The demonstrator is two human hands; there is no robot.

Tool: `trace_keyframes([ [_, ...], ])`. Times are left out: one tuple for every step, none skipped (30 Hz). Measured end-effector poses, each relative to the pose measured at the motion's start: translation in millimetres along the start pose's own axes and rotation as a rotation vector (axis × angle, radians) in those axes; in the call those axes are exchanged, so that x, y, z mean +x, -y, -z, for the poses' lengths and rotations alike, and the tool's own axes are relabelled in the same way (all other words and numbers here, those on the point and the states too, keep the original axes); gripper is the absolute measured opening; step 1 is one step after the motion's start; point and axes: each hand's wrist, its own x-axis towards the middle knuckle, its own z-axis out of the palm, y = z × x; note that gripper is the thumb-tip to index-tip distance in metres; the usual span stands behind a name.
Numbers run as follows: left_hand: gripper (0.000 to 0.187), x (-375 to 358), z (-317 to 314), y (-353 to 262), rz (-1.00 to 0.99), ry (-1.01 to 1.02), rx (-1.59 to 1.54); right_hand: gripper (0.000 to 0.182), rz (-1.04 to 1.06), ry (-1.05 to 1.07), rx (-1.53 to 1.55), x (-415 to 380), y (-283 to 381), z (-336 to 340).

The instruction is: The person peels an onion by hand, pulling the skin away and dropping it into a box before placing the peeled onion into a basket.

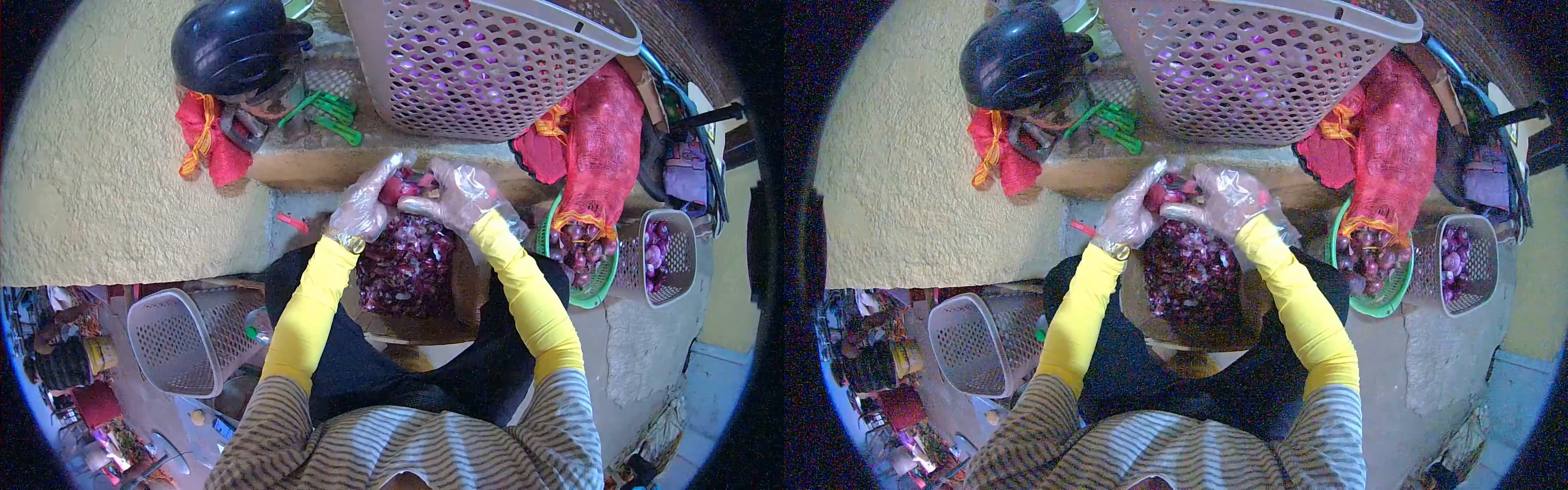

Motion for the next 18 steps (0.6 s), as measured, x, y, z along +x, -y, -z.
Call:
trace_keyframes([
  [0.034,0,-1,0,-0.014,-0.009,-0.001,0.063,-0.001,0.0,0.0,0,-1,0],
  [0.034,3,4,3,-0.014,-0.009,-0.001,0.062,0.01,0.011,-0.004,1,-1,0],
  [0.033,8,12,8,-0.095,-0.017,0.169,0.062,0.021,0.023,-0.008,1,-2,0],
  [0.033,9,13,9,-0.176,-0.024,0.34,0.062,0.021,0.023,-0.008,1,-4,-2],
  [0.033,10,14,11,-0.175,-0.025,0.34,0.059,0.02,0.012,0.021,1,-7,-6],
  [0.033,10,16,14,-0.19,-0.027,0.342,0.057,0.018,0.001,0.049,1,-9,-9],
  [0.034,10,16,15,-0.206,-0.029,0.344,0.057,0.019,0.001,0.049,0,-9,-8],
  [0.034,11,17,16,-0.206,-0.028,0.344,0.057,0.03,-0.003,0.021,0,-8,-7],
  [0.035,10,19,15,-0.202,-0.024,0.371,0.056,0.042,-0.007,-0.006,0,-8,-7],
  [0.036,10,20,15,-0.197,-0.02,0.399,0.056,0.042,-0.007,-0.006,1,-8,-7],
  [0.036,9,20,14,-0.197,-0.019,0.399,0.058,0.053,0.012,0.026,2,-9,-8],
  [0.036,8,21,13,-0.226,0.007,0.475,0.059,0.064,0.032,0.058,3,-10,-9],
  [0.037,6,16,11,-0.254,0.032,0.552,0.059,0.064,0.032,0.058,5,-13,-12],
  [0.037,2,11,8,-0.255,0.032,0.553,0.061,0.08,0.062,0.048,6,-16,-16],
  [0.038,-3,6,5,-0.163,0.037,0.374,0.062,0.096,0.092,0.038,7,-18,-19],
  [0.038,-6,2,3,-0.072,0.043,0.196,0.062,0.097,0.093,0.038,7,-18,-19],
  [0.038,-8,3,4,-0.073,0.043,0.195,0.055,0.129,0.064,0.029,6,-17,-19],
  [0.039,-8,5,4,-0.147,0.041,0.477,0.049,0.161,0.035,0.02,5,-15,-20],
])
